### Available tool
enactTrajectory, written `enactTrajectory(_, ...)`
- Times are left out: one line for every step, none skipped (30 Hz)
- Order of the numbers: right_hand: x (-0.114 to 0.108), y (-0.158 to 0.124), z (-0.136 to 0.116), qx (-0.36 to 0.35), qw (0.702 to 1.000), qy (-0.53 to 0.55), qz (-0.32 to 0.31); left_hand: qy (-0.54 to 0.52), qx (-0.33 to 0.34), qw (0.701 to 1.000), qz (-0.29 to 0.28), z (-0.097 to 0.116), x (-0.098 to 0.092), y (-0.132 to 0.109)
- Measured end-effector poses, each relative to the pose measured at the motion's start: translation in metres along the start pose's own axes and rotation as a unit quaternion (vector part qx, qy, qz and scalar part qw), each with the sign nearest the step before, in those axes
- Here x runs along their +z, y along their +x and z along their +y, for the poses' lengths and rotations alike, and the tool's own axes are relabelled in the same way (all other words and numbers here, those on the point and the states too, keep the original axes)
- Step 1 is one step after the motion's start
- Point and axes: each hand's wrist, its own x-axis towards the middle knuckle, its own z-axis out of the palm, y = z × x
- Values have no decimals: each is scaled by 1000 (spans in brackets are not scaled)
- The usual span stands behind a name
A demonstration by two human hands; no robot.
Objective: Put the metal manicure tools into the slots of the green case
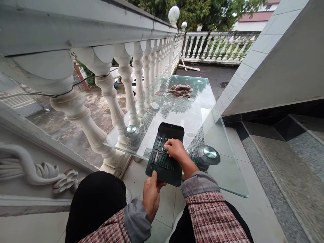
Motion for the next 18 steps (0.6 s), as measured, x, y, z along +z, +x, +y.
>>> enactTrajectory(-3,2,-1,0,1000,9,10,-4,0,1000,0,0,-1,0)
enactTrajectory(-7,3,-3,-1,1000,20,20,-8,0,1000,-1,0,-1,-1)
enactTrajectory(-12,3,-4,-4,999,31,31,-10,-1,1000,-3,0,-2,-1)
enactTrajectory(-19,2,-5,-8,998,43,40,-11,-2,1000,-5,0,-3,-1)
enactTrajectory(-28,1,-6,-12,997,55,49,-10,-3,1000,-8,1,-3,-1)
enactTrajectory(-39,-1,-5,-18,996,67,56,-9,-4,1000,-10,1,-4,-1)
enactTrajectory(-51,-4,-3,-21,995,77,63,-9,-4,1000,-11,2,-4,-1)
enactTrajectory(-64,-7,1,-27,993,88,69,-9,-4,1000,-11,3,-4,-1)
enactTrajectory(-77,-11,6,-34,991,109,69,-10,-3,1000,-10,3,-4,0)
enactTrajectory(-88,-14,12,-33,989,121,73,-12,-2,1000,-10,3,-3,0)
enactTrajectory(-99,-17,19,-21,991,116,62,-13,-2,1000,-11,3,-2,1)
enactTrajectory(-107,-20,26,-4,993,107,48,-14,-3,1000,-13,3,-1,1)
enactTrajectory(-113,-22,33,7,995,96,33,-14,-5,1000,-16,2,0,1)
enactTrajectory(-116,-24,39,19,997,78,17,-14,-7,1000,-19,1,1,1)
enactTrajectory(-118,-25,44,30,998,50,9,-13,-9,1000,-20,1,2,1)
enactTrajectory(-117,-24,48,42,999,14,9,-11,-11,1000,-20,0,2,1)
enactTrajectory(-115,-23,52,54,998,-25,16,-8,-11,1000,-22,0,2,1)
enactTrajectory(-113,-21,55,65,996,-61,29,-5,-11,1000,-26,1,2,1)
